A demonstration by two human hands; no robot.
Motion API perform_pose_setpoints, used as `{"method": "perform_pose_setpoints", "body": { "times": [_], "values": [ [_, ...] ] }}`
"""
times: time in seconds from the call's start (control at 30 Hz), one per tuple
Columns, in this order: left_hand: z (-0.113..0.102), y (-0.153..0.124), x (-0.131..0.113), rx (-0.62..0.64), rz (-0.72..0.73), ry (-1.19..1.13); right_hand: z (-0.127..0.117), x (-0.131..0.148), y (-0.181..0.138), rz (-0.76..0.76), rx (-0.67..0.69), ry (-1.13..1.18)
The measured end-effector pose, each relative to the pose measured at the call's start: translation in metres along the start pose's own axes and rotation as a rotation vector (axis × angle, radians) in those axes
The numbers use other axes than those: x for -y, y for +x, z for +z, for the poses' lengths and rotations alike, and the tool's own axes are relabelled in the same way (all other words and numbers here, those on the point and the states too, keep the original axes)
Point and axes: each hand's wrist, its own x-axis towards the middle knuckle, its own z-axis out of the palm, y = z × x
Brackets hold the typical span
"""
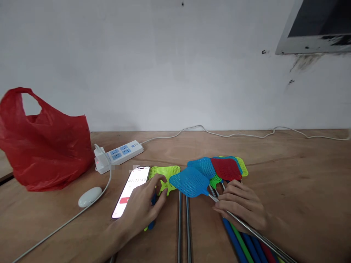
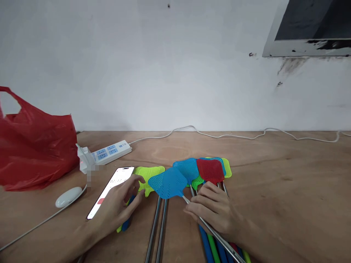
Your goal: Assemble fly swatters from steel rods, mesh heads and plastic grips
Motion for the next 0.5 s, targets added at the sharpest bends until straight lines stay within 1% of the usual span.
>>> {"method": "perform_pose_setpoints", "body": {
  "times": [0.1, 0.17, 0.33, 0.43, 0.5],
  "values": [
    [0.002, 0.000, 0.000, -0.061, 0.037, -0.079, -0.002, 0.001, -0.001, -0.019, 0.036, 0.027],
    [0.001, 0.001, 0.002, -0.075, 0.071, -0.116, -0.005, 0.003, 0.001, -0.011, 0.058, 0.084],
    [-0.002, 0.002, 0.008, -0.090, 0.241, -0.178, -0.011, 0.009, 0.011, 0.002, 0.175, 0.246],
    [-0.003, 0.000, 0.013, -0.190, 0.273, -0.193, -0.014, 0.011, 0.016, -0.013, 0.237, 0.207],
    [-0.004, -0.001, 0.015, -0.267, 0.286, -0.208, -0.015, 0.012, 0.017, -0.041, 0.252, 0.171]
  ]
}}
